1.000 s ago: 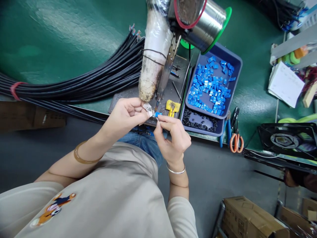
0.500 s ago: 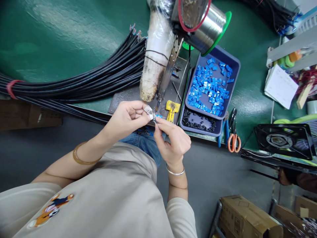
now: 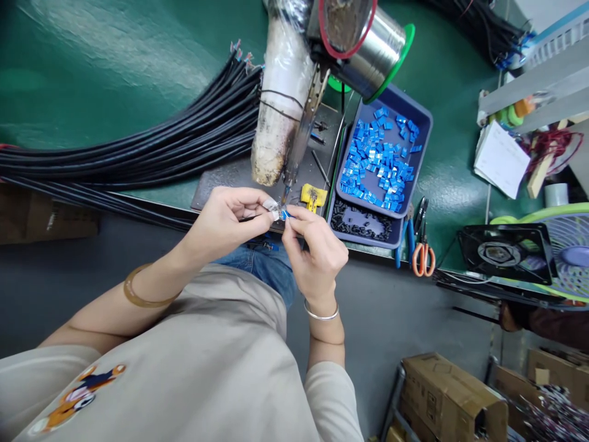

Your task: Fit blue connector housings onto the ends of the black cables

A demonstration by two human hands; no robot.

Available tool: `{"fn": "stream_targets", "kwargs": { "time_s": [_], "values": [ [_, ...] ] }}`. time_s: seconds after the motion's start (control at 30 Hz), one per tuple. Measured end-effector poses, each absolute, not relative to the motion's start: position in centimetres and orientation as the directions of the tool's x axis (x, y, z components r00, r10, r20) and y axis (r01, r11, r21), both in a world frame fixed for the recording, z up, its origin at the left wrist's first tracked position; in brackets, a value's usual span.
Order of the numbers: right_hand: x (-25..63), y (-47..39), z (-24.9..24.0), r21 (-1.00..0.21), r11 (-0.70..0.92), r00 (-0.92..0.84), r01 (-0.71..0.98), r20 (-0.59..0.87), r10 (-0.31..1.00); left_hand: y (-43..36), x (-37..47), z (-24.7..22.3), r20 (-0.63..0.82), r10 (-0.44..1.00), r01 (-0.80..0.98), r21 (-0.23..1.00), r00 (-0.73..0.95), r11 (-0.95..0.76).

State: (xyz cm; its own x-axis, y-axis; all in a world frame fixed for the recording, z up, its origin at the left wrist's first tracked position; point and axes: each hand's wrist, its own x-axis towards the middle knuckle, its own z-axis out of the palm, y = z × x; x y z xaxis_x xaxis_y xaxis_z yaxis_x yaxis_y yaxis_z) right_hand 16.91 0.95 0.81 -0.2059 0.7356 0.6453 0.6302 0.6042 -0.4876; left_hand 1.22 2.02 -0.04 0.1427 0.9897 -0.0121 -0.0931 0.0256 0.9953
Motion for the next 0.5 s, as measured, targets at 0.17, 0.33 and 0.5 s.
{"fn": "stream_targets", "kwargs": {
  "time_s": [0.17, 0.33, 0.5],
  "values": [
    [16.77, 1.05, 0.71, -0.537, 0.571, -0.161, 0.621, 0.626, 0.763, 2.39, 1.51, 0.10, 0.003, 0.995, -0.121, 0.993, 0.100, 0.009],
    [16.57, 1.26, 0.92, -0.560, 0.567, -0.152, 0.604, 0.618, 0.772, 2.59, 1.54, 0.27, -0.005, 0.997, -0.141, 0.990, 0.076, 0.016],
    [16.43, 1.36, 1.37, -0.538, 0.590, -0.165, 0.602, 0.639, 0.751, 2.58, 1.49, 0.50, 0.007, 0.998, -0.141, 0.990, 0.064, 0.002]
  ]
}}
